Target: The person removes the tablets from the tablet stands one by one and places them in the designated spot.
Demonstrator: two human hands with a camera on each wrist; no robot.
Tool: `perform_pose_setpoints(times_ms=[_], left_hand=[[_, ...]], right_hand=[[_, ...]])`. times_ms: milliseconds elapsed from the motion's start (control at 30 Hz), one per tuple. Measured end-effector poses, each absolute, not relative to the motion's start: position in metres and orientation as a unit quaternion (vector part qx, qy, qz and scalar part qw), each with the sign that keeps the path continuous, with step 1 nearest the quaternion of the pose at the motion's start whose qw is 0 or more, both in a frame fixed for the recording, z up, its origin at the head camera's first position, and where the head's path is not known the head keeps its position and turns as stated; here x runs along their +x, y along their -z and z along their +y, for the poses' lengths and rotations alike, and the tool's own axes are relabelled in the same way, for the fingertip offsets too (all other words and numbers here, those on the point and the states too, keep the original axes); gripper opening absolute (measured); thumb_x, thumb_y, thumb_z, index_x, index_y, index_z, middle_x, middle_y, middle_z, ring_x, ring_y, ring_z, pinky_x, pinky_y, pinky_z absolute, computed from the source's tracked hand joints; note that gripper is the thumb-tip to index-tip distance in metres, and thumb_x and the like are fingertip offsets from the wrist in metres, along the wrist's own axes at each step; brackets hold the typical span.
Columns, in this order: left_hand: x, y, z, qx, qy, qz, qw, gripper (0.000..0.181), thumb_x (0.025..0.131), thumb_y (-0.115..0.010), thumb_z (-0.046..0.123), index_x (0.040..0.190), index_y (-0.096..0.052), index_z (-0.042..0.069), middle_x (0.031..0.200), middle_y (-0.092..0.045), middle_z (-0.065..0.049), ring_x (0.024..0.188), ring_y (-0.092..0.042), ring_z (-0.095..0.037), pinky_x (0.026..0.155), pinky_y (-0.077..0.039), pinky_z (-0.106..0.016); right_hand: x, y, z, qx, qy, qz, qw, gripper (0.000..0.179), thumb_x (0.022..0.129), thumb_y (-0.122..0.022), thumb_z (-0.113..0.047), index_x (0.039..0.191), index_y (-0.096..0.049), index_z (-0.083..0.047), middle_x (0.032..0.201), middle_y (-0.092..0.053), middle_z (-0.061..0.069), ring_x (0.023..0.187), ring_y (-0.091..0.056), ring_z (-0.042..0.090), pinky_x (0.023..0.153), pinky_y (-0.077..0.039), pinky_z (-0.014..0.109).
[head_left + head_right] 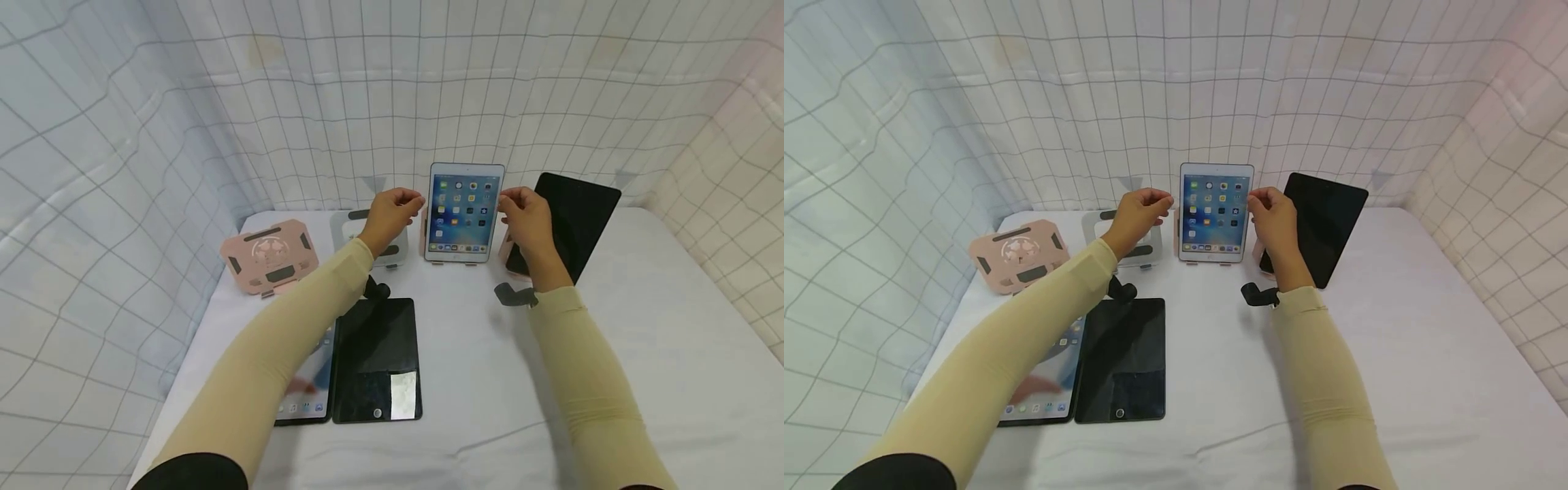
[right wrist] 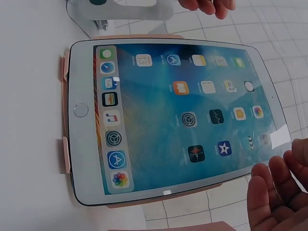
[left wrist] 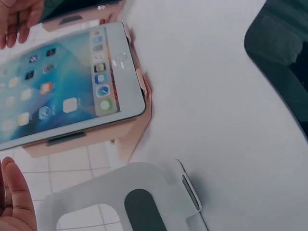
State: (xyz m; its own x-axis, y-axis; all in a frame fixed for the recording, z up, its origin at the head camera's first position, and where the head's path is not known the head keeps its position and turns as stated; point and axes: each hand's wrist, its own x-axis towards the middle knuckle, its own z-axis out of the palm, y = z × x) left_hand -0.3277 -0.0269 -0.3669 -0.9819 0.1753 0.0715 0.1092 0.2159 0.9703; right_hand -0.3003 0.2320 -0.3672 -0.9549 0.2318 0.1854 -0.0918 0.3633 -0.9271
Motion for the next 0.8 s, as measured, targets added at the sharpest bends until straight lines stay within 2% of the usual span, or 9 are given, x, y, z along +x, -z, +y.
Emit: perform_pose_setpoints(times_ms=[100,167,333,467,800], left_hand=[[-0.338,0.369,-0.022,0.078,-0.635,0.769,0.015,0.027,0.098,-0.065,0.027,0.117,-0.068,0.007,0.113,-0.065,-0.014,0.108,-0.061,-0.031,0.083,-0.054,-0.027],[-0.343,0.369,-0.020,0.070,-0.634,0.770,0.008,0.029,0.098,-0.065,0.028,0.118,-0.068,0.007,0.112,-0.066,-0.010,0.107,-0.062,-0.029,0.084,-0.054,-0.028],[-0.346,0.366,-0.016,0.044,-0.595,0.803,0.007,0.032,0.099,-0.064,0.031,0.123,-0.068,0.010,0.113,-0.067,-0.002,0.106,-0.061,-0.019,0.091,-0.051,-0.032],[-0.345,0.363,-0.011,0.026,-0.577,0.816,0.016,0.031,0.101,-0.061,0.028,0.125,-0.068,0.011,0.117,-0.067,-0.002,0.108,-0.061,-0.015,0.095,-0.049,-0.032],[-0.346,0.362,0.006,0.018,-0.586,0.810,-0.005,0.023,0.100,-0.063,0.024,0.115,-0.070,0.009,0.107,-0.068,-0.002,0.100,-0.061,-0.014,0.089,-0.050,-0.029]], right_hand=[[-0.306,0.366,0.234,-0.054,-0.553,-0.816,0.159,0.030,0.104,-0.052,-0.028,0.118,-0.061,-0.003,0.107,-0.062,0.010,0.096,-0.058,0.019,0.084,-0.052,0.027],[-0.308,0.366,0.235,-0.061,-0.548,-0.818,0.165,0.030,0.104,-0.052,-0.028,0.118,-0.061,-0.003,0.108,-0.062,0.011,0.095,-0.058,0.018,0.085,-0.051,0.028],[-0.316,0.367,0.236,-0.074,-0.556,-0.811,0.167,0.030,0.103,-0.053,-0.026,0.118,-0.062,-0.001,0.112,-0.064,0.013,0.100,-0.060,0.022,0.089,-0.051,0.030],[-0.322,0.370,0.235,-0.066,-0.579,-0.797,0.160,0.029,0.103,-0.054,-0.024,0.118,-0.062,0.000,0.112,-0.065,0.015,0.103,-0.062,0.026,0.090,-0.052,0.032],[-0.329,0.377,0.236,-0.063,-0.600,-0.782,0.156,0.026,0.103,-0.055,-0.024,0.118,-0.060,-0.003,0.106,-0.060,0.009,0.093,-0.061,0.019,0.089,-0.053,0.033]])
